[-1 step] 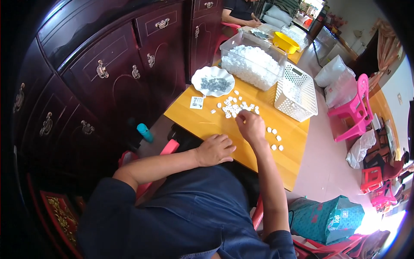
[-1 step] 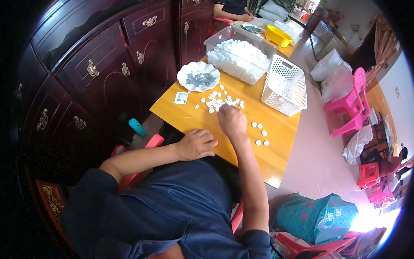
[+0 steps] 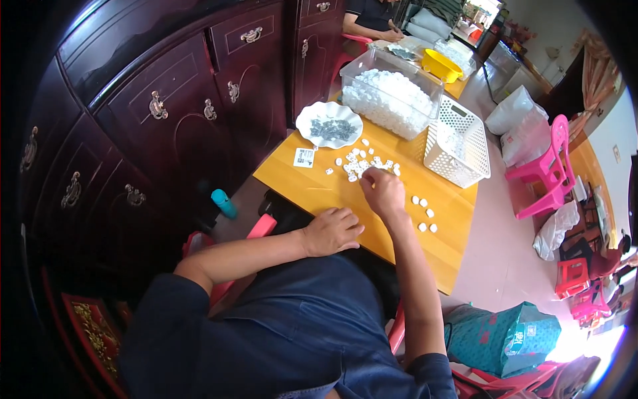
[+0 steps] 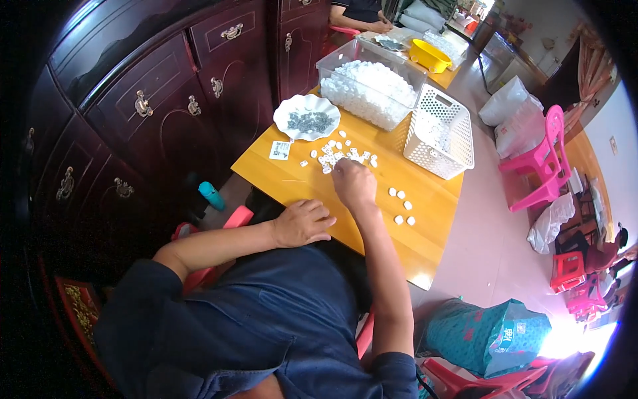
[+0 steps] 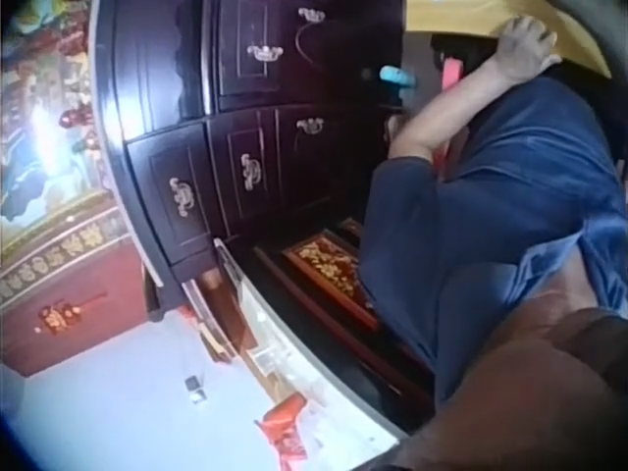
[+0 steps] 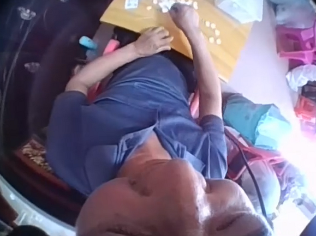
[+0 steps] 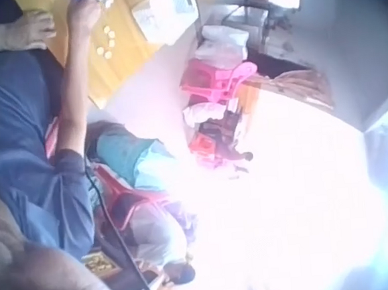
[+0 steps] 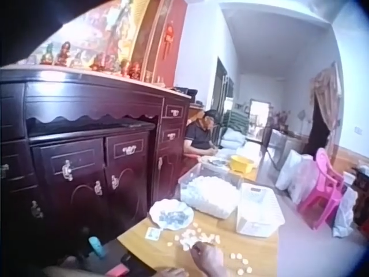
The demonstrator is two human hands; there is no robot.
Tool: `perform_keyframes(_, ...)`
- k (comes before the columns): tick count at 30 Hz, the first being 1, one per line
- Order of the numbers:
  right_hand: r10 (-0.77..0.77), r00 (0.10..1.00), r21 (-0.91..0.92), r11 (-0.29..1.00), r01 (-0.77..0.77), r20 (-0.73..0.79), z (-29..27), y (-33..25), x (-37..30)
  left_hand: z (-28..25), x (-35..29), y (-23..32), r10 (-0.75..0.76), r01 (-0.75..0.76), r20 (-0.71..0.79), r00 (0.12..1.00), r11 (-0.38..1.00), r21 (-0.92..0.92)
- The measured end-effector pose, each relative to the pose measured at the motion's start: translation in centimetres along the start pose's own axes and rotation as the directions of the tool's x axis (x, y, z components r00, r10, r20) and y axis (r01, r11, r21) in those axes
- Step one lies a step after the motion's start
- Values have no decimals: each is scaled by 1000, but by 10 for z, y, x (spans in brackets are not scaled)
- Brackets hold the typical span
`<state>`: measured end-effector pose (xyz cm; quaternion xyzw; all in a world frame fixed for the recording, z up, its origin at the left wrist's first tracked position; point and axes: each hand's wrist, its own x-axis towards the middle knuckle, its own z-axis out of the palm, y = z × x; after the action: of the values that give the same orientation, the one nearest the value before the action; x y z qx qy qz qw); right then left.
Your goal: The person is manually inserting small silver metal pins into white plastic components at a workshop table.
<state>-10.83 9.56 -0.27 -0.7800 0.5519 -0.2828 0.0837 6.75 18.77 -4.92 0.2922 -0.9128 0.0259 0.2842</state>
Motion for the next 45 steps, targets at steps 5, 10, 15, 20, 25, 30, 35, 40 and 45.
perform_keyframes(5,-53,998,-9,999,54,27,26,-6,10,2,-1,4,37,-36,-53,998,999,23)
perform_keyframes(10,-59,998,-34,998,60,32,35,-3,6,4,-4,6,91,-87,-73,993,994,60)
perform_keyframes(15,-43,996,-56,997,47,76,32,0,3,2,-4,5,130,-127,-128,983,991,33)
perform_keyframes(20,41,997,-124,992,-33,60,28,1,7,0,-4,4,132,-134,-118,984,991,-3)
perform_keyframes(25,31,999,-76,997,-32,-20,38,-16,15,2,-2,1,114,-126,-152,982,990,-70)
perform_keyframes(30,-91,996,-45,995,90,-7,52,-29,24,3,-1,2,110,-130,-188,976,986,-99)
perform_keyframes(35,-106,991,-123,986,116,83,60,-27,31,3,0,2,105,-130,-206,973,985,-116)
perform_keyframes(40,-111,990,-94,988,119,86,61,-26,33,7,-3,-1,106,-134,-211,972,984,-121)
perform_keyframes(45,-112,994,-92,989,113,18,65,-20,37,11,-2,-5,114,-145,-196,974,978,-153)
